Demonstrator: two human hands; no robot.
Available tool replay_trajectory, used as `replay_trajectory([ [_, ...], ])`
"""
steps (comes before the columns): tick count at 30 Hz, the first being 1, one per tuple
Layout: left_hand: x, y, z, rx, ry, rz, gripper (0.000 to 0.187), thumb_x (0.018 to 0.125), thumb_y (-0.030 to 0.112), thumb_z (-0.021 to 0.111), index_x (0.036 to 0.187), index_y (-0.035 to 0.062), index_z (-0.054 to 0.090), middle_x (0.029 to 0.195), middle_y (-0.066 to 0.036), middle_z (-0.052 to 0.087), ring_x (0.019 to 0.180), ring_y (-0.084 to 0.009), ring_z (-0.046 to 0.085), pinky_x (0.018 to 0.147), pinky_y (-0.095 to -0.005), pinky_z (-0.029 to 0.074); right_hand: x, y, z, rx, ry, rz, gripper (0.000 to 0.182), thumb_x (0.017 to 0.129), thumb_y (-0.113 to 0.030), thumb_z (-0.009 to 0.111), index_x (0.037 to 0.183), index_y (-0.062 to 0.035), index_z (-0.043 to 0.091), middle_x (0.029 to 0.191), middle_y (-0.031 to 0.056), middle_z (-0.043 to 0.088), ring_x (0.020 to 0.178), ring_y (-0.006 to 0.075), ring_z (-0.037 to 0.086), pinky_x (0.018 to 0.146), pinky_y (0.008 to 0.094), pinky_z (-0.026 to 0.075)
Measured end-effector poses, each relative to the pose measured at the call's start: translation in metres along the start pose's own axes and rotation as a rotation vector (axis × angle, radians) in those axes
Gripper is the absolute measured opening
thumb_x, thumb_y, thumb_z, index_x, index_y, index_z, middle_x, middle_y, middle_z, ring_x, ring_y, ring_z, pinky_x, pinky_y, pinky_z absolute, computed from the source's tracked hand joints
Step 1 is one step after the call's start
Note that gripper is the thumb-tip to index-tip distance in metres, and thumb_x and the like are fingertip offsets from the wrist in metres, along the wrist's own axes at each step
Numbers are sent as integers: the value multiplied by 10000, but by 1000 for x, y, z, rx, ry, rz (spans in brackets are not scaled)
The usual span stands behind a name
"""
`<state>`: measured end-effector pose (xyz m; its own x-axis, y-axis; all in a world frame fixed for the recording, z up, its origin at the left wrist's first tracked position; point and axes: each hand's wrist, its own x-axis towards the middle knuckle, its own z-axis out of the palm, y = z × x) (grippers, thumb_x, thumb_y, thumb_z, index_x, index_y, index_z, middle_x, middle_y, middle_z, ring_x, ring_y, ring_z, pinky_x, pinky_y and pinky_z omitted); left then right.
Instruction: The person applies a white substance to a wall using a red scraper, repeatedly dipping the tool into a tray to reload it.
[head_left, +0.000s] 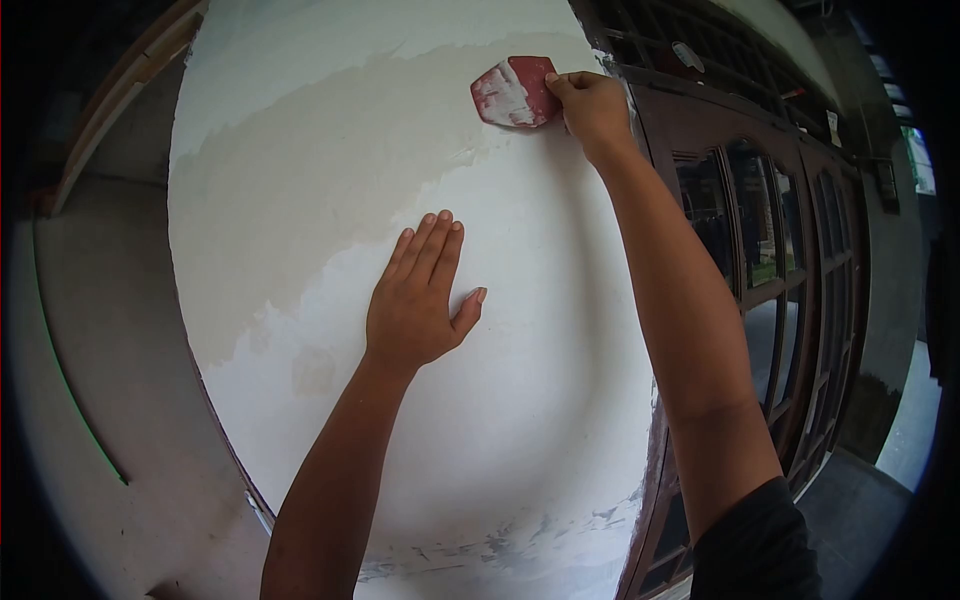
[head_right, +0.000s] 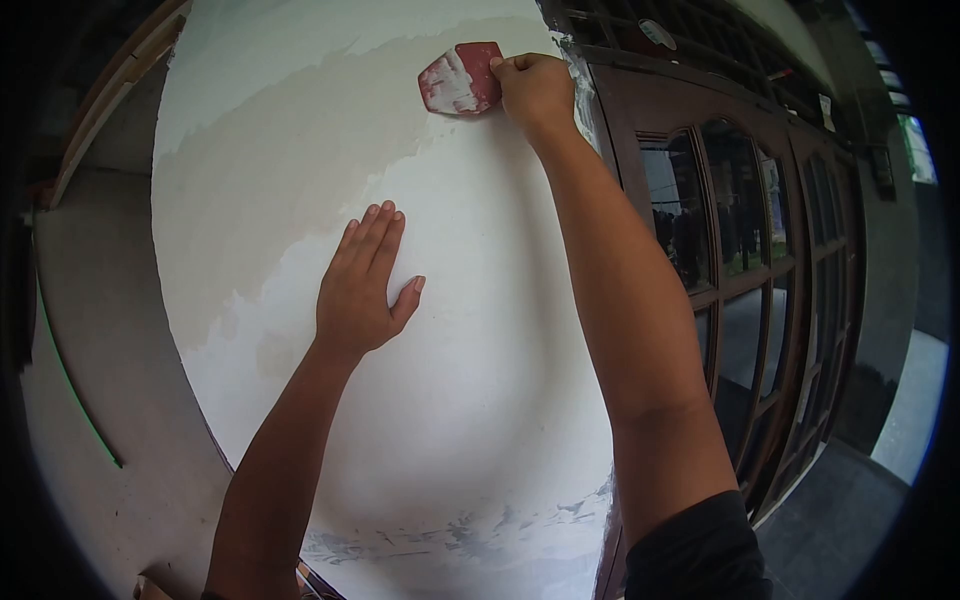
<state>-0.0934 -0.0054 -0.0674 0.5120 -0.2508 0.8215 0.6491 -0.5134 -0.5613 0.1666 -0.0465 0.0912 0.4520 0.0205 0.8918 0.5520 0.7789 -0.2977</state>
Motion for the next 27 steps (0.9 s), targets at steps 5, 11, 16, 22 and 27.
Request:
replay_trajectory([
  [5,-1,0,1,-3,5,-2,657,893,245,679,1443,-51,472,1485,-228,500,1392,-384,472,1174,-497,355,18,40,-29,-134,130,-6,285,941,-257,716,899,24,737,666,64,640,511,127,545,508,311,445],
  [11,-1,0,1,-1,6,0,655,898,249,677,1440,-55,473,1486,-226,499,1403,-376,463,1179,-492,349,4,12,-7,199,-71,37,309,947,-289,715,930,18,741,650,61,644,539,122,561,528,312,449],
  [16,-1,0,1,8,1,0,657,899,251,677,1443,-54,469,1490,-227,495,1409,-373,457,1181,-490,348,5,24,-7,-222,125,-130,292,935,-283,724,925,8,749,692,78,679,594,142,601,611,324,497],
  [22,-1,0,1,-1,-4,-8,660,902,255,676,1444,-57,466,1489,-238,492,1414,-374,451,1183,-493,343,17,33,-29,183,36,57,310,940,-277,729,956,33,742,699,58,666,548,113,558,518,293,453],
  [27,-1,0,0,-28,-12,-14,674,897,263,683,1449,-54,462,1491,-237,490,1420,-381,441,1190,-504,330,-3,7,5,23,-147,9,312,951,-309,715,1051,-16,753,761,63,711,609,162,612,601,311,504],
])
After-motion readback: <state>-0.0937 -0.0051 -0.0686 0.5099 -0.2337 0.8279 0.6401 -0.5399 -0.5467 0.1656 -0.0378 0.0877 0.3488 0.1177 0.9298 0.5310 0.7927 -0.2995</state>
